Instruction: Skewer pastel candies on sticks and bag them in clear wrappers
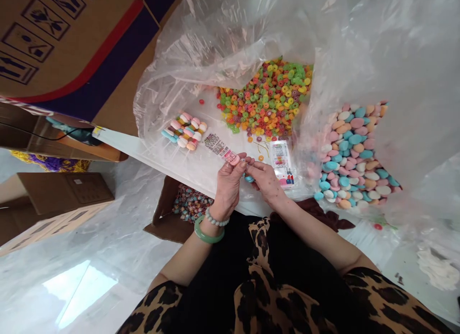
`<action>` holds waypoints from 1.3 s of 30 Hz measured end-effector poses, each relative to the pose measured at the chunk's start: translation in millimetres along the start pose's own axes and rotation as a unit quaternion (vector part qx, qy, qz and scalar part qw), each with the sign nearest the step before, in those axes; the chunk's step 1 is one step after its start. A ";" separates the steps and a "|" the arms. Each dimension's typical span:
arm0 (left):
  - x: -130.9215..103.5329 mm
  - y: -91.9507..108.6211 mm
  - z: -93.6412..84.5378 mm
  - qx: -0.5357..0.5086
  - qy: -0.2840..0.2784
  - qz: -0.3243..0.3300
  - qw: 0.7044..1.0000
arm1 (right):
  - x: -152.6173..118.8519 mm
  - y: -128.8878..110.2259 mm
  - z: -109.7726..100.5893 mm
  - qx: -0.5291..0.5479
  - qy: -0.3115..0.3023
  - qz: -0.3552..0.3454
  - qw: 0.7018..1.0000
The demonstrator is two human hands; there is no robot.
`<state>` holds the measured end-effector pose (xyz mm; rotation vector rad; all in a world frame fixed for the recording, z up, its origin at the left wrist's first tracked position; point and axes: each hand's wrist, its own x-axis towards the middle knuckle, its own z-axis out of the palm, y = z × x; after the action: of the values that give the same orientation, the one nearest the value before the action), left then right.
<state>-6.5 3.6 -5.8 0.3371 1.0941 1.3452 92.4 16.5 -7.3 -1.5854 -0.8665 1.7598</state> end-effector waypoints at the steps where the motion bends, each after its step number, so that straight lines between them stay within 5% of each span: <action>1: -0.1 -2.1 0.9 -0.002 0.004 0.002 1.000 | 1.3 1.2 1.4 -0.003 0.011 -0.002 1.000; 4: 2.5 -3.7 0.1 -0.016 -0.002 -0.016 1.000 | 2.0 1.8 0.9 0.007 0.014 -0.007 1.000; 9: 15.0 7.4 -12.9 -0.057 -0.011 -0.047 0.997 | -10.1 -5.8 -19.3 0.001 -0.092 -0.023 0.995; 16: 21.4 22.9 -20.8 -0.094 -0.032 -0.045 0.994 | -21.0 2.6 -28.7 -0.106 -0.057 -0.054 0.991; 24: 13.7 21.3 -24.0 -0.043 -0.060 -0.037 0.997 | -9.0 5.9 -27.3 0.066 -0.111 0.074 0.989; 31: 7.6 10.1 -15.4 -0.046 -0.036 -0.032 0.998 | -9.8 3.7 -10.2 0.154 -0.127 0.071 0.977; 39: 20.6 31.5 -32.2 -0.033 -0.023 -0.031 0.999 | -6.6 3.6 -21.3 0.163 -0.177 0.102 0.965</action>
<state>-53.8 18.1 -7.1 0.2815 1.0119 1.3087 114.1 10.5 -7.8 -1.1997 -0.5421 2.2447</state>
